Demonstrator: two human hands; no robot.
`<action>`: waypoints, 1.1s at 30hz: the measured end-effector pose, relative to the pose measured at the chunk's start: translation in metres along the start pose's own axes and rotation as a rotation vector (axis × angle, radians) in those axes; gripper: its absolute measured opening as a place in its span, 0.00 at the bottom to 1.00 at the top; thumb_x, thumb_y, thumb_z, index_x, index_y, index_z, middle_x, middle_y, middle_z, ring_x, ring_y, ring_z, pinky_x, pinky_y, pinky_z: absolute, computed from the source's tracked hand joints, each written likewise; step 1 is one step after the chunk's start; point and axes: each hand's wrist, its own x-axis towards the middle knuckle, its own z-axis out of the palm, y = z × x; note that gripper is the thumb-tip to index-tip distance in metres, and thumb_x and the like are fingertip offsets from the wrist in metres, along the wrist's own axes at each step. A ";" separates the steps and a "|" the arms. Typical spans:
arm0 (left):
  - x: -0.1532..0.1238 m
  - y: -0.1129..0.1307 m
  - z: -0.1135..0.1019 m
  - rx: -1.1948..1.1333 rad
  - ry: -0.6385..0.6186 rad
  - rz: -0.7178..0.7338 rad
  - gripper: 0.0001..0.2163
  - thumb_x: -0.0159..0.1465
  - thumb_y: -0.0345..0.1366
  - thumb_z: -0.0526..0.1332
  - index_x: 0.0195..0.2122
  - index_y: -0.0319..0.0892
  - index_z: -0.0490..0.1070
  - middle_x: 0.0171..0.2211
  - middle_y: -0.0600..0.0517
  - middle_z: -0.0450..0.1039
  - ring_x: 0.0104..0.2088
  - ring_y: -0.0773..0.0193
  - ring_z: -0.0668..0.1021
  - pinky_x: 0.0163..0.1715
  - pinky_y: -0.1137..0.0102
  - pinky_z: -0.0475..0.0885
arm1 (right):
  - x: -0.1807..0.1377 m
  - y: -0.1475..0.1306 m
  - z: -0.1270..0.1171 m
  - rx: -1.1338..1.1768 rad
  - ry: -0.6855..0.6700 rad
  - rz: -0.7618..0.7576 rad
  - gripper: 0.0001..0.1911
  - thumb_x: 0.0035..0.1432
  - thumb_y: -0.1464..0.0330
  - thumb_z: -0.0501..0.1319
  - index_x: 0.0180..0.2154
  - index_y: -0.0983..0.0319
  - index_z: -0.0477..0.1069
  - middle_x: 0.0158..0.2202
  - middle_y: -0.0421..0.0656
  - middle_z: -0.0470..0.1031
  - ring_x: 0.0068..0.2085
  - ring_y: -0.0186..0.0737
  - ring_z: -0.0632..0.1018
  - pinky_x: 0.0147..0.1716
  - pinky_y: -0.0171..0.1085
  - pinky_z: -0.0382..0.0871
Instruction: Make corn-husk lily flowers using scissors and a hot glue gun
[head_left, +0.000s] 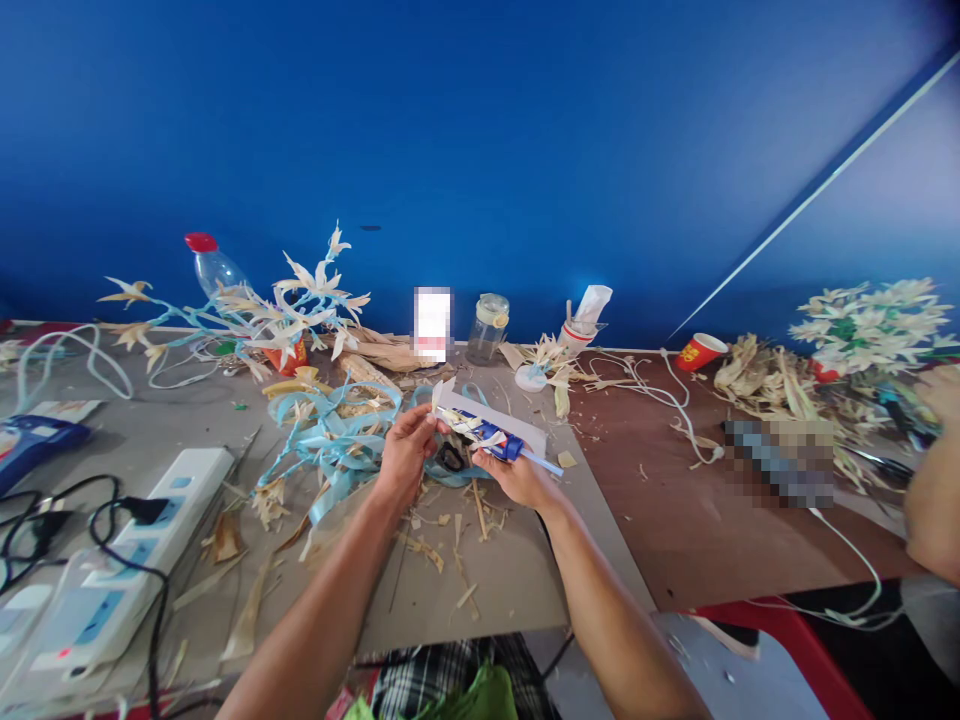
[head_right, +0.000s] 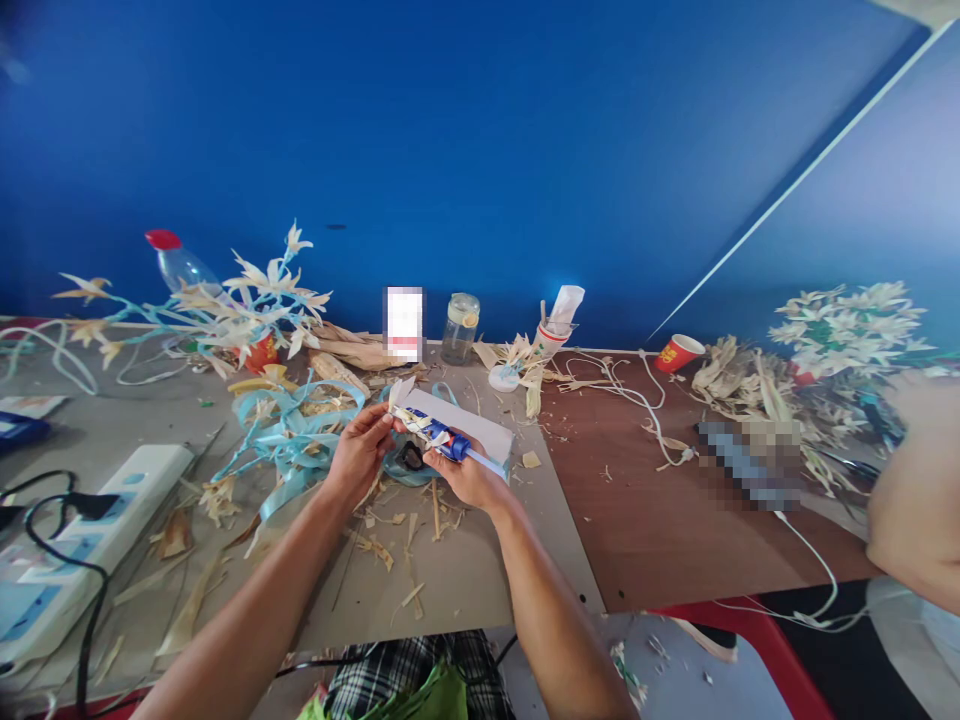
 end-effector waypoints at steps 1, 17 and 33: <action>0.000 0.000 0.000 -0.005 0.000 -0.003 0.13 0.53 0.38 0.65 0.38 0.37 0.73 0.23 0.53 0.70 0.17 0.79 0.59 0.16 0.78 0.51 | 0.000 0.000 0.000 -0.003 -0.008 -0.002 0.14 0.56 0.59 0.58 0.41 0.59 0.73 0.40 0.44 0.78 0.42 0.43 0.77 0.45 0.41 0.71; -0.002 0.005 0.003 -0.010 -0.013 -0.042 0.14 0.52 0.38 0.66 0.38 0.37 0.73 0.23 0.53 0.70 0.16 0.79 0.58 0.15 0.79 0.50 | 0.000 -0.005 -0.003 0.028 -0.005 0.011 0.15 0.55 0.58 0.57 0.38 0.61 0.72 0.39 0.45 0.78 0.41 0.44 0.77 0.44 0.41 0.72; -0.003 0.007 0.003 -0.016 -0.055 -0.076 0.13 0.53 0.38 0.65 0.38 0.37 0.74 0.23 0.54 0.69 0.16 0.79 0.56 0.15 0.78 0.48 | 0.000 -0.007 -0.005 0.013 0.003 0.024 0.14 0.55 0.58 0.57 0.38 0.59 0.72 0.36 0.43 0.79 0.38 0.43 0.78 0.42 0.41 0.72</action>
